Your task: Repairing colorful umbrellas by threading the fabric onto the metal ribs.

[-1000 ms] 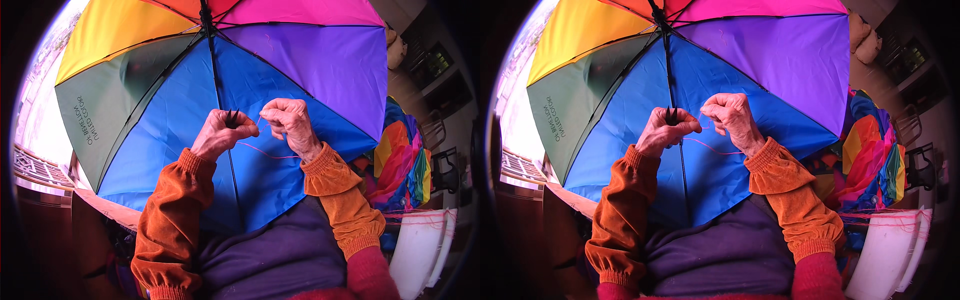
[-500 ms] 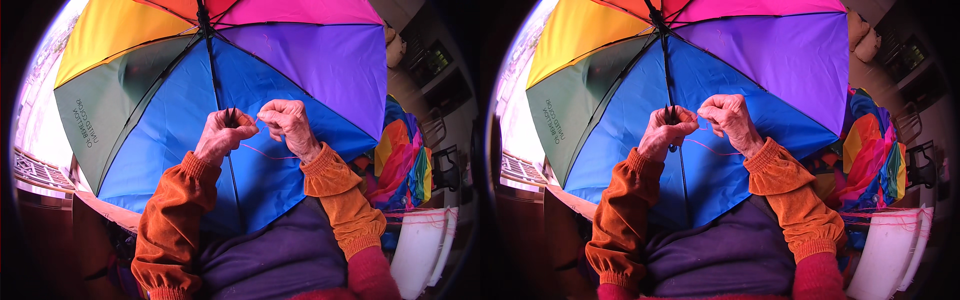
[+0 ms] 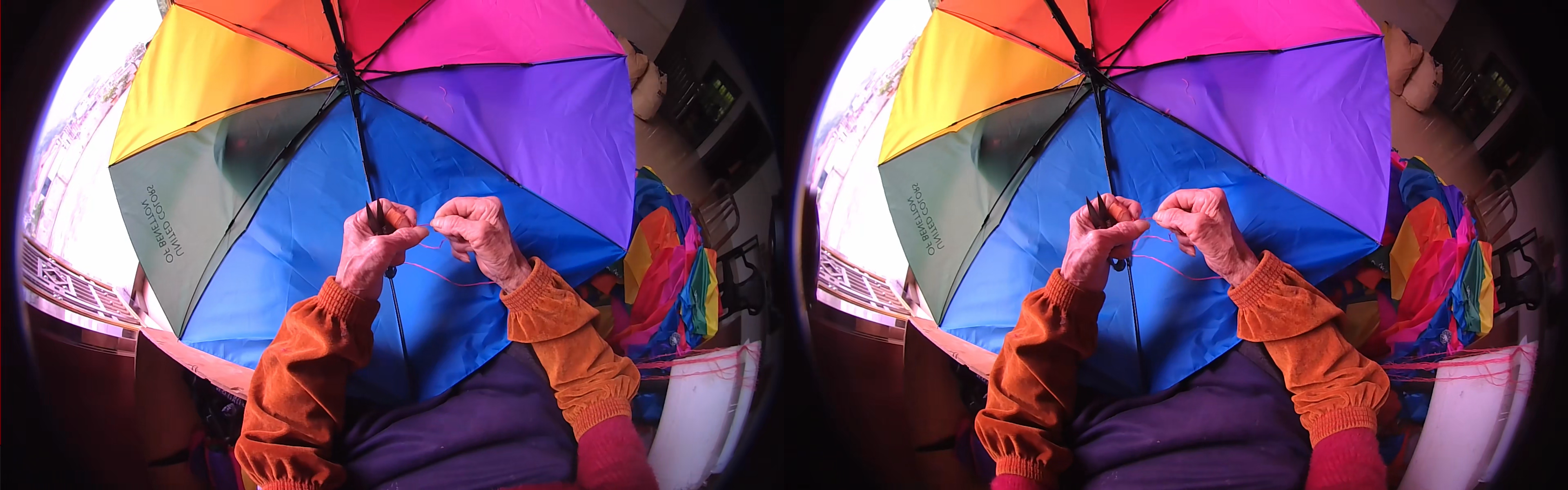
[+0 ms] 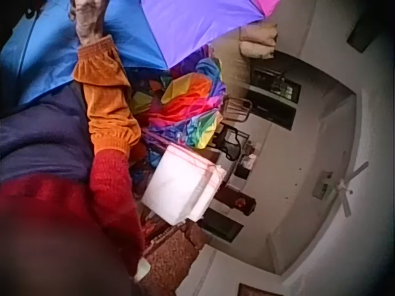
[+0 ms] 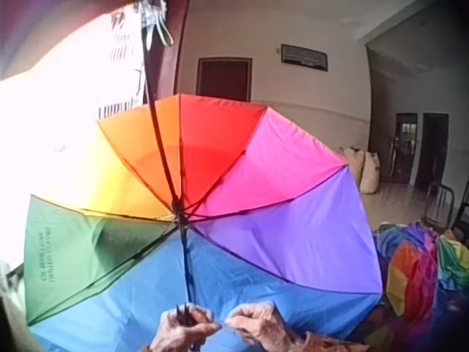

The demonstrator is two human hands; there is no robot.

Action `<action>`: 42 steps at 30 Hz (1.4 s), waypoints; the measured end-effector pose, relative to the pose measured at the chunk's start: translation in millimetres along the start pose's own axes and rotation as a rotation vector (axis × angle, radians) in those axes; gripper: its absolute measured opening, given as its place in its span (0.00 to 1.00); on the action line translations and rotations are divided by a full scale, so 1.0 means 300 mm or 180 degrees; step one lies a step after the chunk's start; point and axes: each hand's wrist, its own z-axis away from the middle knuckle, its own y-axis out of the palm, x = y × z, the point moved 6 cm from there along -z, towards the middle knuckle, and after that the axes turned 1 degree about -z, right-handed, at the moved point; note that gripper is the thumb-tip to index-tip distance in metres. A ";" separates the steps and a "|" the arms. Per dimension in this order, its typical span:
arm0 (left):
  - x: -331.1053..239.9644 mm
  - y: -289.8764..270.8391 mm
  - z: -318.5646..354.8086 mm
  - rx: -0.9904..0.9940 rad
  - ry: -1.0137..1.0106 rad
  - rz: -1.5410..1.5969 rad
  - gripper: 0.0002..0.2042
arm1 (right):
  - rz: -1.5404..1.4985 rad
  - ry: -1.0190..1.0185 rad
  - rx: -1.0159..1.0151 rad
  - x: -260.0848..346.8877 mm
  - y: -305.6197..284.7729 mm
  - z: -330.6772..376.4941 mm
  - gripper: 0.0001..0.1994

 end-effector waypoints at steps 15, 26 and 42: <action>0.009 -0.007 -0.004 -0.0215 0.0148 0.0218 0.12 | 0.0180 0.0010 0.0113 0.001 0.006 0.003 0.06; 0.008 -0.059 -0.008 -0.0431 0.0071 0.0502 0.12 | -0.0352 0.0048 -0.0098 -0.016 -0.027 -0.006 0.06; 0.041 0.028 -0.034 0.0389 0.0633 -0.1150 0.03 | -0.0502 0.0309 0.0006 -0.021 -0.032 -0.018 0.04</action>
